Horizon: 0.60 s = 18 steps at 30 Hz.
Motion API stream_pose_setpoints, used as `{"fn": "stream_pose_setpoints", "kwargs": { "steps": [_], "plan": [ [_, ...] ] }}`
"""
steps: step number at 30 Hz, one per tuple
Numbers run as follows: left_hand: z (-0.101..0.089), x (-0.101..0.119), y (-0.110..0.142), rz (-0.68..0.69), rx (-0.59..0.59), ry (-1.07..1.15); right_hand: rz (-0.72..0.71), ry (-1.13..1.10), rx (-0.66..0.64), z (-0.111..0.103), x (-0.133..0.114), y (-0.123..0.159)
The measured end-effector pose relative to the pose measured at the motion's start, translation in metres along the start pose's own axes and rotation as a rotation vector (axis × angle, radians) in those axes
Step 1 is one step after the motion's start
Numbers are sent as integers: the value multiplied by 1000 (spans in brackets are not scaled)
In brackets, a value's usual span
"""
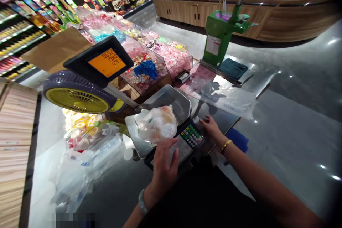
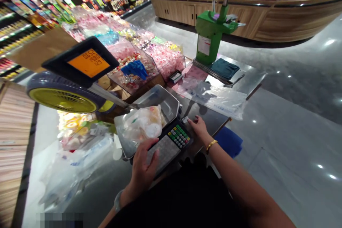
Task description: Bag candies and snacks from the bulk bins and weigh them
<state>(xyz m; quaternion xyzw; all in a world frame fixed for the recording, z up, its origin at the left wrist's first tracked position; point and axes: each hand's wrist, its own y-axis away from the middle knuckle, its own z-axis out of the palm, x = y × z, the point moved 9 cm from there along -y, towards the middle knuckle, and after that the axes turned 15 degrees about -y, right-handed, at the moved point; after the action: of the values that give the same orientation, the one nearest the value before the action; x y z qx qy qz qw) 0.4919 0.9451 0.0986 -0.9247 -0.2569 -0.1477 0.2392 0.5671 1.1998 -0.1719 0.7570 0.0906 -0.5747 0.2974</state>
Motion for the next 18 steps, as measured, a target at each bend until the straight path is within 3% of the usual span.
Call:
{"fn": "stream_pose_setpoints", "kwargs": {
  "steps": [5, 13, 18],
  "plan": [
    [-5, -5, 4, -19, 0, -6, 46, 49, -74, 13, -4, -30],
    [-5, -7, 9, -12, -3, 18, 40, 69, -104, 26, -8, -27],
    [-10, -1, 12, 42, 0, 49, -20, 6, -62, 17, -31, -25]
  ]
}}
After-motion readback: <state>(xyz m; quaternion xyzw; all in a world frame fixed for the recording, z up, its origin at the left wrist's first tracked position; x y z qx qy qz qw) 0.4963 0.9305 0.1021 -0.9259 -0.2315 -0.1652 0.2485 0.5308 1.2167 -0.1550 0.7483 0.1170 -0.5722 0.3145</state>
